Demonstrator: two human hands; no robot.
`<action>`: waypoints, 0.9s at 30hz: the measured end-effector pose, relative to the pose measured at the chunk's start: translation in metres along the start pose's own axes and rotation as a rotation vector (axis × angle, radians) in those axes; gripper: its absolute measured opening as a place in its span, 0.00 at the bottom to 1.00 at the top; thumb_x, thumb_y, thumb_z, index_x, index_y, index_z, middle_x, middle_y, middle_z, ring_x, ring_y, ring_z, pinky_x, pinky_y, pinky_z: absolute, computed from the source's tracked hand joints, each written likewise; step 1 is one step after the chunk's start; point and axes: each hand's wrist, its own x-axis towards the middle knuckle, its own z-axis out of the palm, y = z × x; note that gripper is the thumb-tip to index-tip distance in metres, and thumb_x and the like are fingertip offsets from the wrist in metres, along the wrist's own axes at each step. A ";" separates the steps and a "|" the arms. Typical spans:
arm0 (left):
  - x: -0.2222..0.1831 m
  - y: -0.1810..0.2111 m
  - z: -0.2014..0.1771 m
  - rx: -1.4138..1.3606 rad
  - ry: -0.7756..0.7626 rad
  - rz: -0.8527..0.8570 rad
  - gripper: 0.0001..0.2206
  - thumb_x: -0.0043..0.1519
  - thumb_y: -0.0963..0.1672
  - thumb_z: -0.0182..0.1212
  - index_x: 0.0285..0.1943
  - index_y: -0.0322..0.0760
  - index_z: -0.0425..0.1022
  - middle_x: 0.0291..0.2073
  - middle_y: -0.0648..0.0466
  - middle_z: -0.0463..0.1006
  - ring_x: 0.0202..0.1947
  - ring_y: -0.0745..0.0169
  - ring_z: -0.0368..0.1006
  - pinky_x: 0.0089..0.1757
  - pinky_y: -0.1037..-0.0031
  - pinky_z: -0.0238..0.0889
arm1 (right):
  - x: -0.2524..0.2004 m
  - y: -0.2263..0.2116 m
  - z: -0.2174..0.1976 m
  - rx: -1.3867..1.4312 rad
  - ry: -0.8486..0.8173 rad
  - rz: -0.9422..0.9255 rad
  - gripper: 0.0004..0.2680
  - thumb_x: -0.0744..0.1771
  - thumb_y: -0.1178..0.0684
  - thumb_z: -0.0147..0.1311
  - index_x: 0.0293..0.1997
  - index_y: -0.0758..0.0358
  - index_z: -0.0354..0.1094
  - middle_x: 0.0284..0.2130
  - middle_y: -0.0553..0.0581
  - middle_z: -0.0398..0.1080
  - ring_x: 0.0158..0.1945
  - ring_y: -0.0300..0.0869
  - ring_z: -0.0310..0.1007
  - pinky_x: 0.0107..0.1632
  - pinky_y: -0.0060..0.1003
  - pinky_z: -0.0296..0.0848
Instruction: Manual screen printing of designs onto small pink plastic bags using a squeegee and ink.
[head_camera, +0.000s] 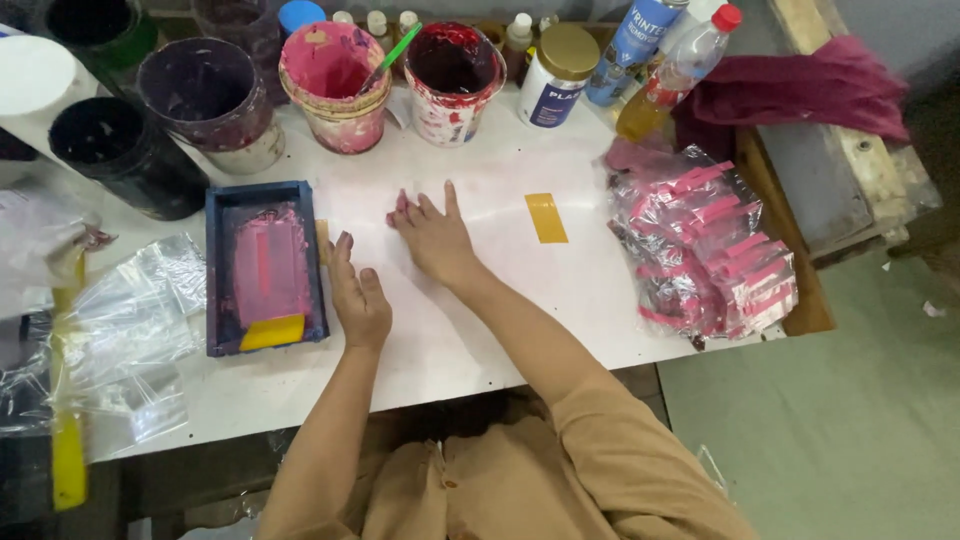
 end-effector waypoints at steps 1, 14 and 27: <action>-0.001 0.002 -0.001 0.002 -0.002 -0.001 0.26 0.74 0.53 0.35 0.75 0.35 0.56 0.70 0.44 0.60 0.75 0.36 0.43 0.69 0.52 0.40 | 0.000 0.017 -0.003 0.003 -0.001 0.000 0.18 0.68 0.61 0.43 0.69 0.60 0.62 0.65 0.65 0.65 0.73 0.57 0.57 0.71 0.74 0.25; 0.001 0.011 -0.003 0.031 -0.046 -0.082 0.28 0.72 0.55 0.30 0.75 0.40 0.55 0.71 0.48 0.60 0.76 0.40 0.44 0.69 0.55 0.39 | -0.024 0.219 -0.013 -0.138 -0.206 0.611 0.21 0.72 0.57 0.30 0.77 0.40 0.46 0.75 0.51 0.51 0.78 0.53 0.45 0.67 0.79 0.19; 0.002 0.004 0.002 0.129 -0.126 -0.075 0.26 0.71 0.55 0.38 0.73 0.40 0.58 0.70 0.47 0.61 0.76 0.36 0.42 0.69 0.50 0.38 | -0.028 0.298 0.033 -0.433 -0.112 0.547 0.13 0.69 0.53 0.40 0.41 0.51 0.79 0.36 0.53 0.81 0.45 0.47 0.79 0.60 0.59 0.43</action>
